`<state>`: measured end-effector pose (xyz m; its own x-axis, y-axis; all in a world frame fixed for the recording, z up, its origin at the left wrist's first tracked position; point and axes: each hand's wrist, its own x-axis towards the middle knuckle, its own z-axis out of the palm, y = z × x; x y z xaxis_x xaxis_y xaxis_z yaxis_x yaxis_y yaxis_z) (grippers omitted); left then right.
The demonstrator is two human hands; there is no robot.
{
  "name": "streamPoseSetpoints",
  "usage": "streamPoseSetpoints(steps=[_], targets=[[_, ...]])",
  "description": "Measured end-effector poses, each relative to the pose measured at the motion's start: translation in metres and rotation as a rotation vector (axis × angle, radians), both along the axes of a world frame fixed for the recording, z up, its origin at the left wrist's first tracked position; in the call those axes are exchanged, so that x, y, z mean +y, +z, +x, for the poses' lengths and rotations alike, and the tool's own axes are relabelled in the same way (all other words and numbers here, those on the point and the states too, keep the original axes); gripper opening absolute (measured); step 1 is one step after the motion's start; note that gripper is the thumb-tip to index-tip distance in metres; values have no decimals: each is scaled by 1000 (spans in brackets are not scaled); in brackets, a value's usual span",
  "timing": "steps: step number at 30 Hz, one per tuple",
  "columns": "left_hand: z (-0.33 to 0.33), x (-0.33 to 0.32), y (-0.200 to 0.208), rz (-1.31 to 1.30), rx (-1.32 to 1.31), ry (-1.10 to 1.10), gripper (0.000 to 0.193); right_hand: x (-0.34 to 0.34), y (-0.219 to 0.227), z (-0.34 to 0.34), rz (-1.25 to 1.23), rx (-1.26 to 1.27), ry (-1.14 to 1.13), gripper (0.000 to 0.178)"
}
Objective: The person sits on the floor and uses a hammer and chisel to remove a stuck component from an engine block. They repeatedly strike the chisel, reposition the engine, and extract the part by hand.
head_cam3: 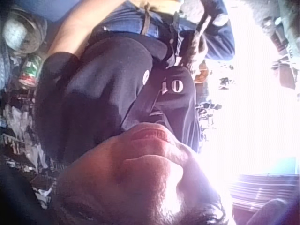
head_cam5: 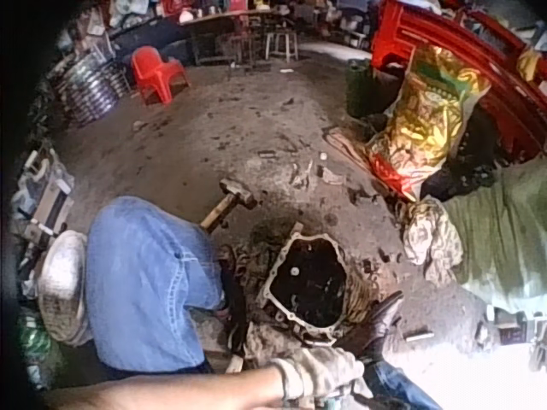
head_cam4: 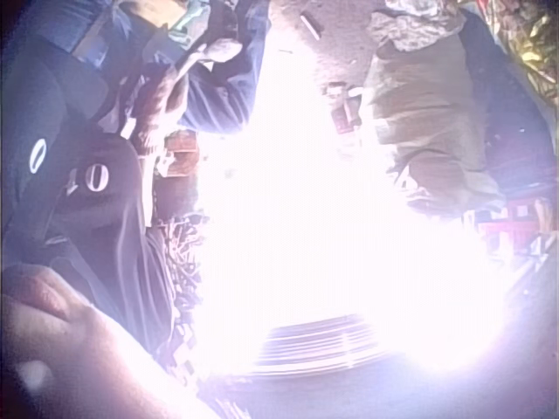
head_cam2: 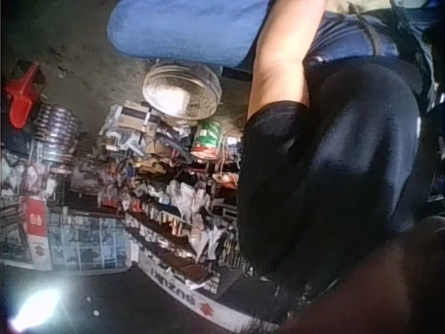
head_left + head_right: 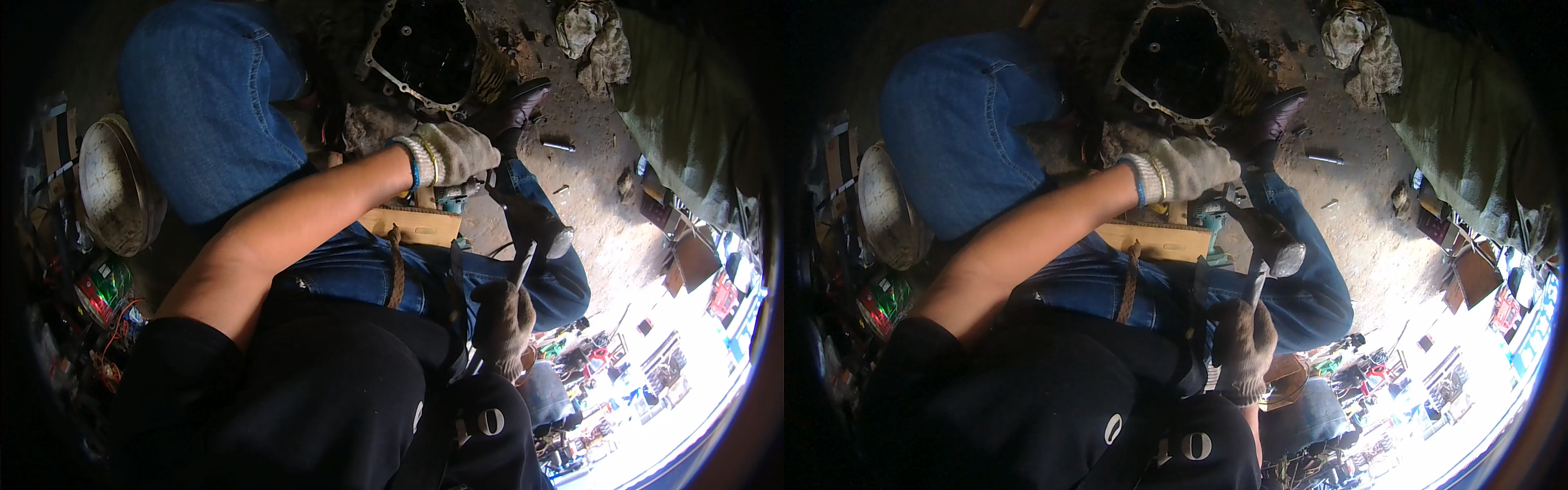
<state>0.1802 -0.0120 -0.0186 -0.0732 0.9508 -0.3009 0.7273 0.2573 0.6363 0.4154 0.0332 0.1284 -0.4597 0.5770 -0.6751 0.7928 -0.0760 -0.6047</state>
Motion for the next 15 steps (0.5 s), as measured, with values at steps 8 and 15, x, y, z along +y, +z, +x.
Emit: streamPoseSetpoints(steps=[8, 15], targets=[[-7, 5, -6, 7, 35, 87, 16, 7, 6, -1, 29, 52, -31, 53], [-7, 4, -1, -130, -38, 106, 27, 11, -1, 6, -10, 309, -160, 46]])
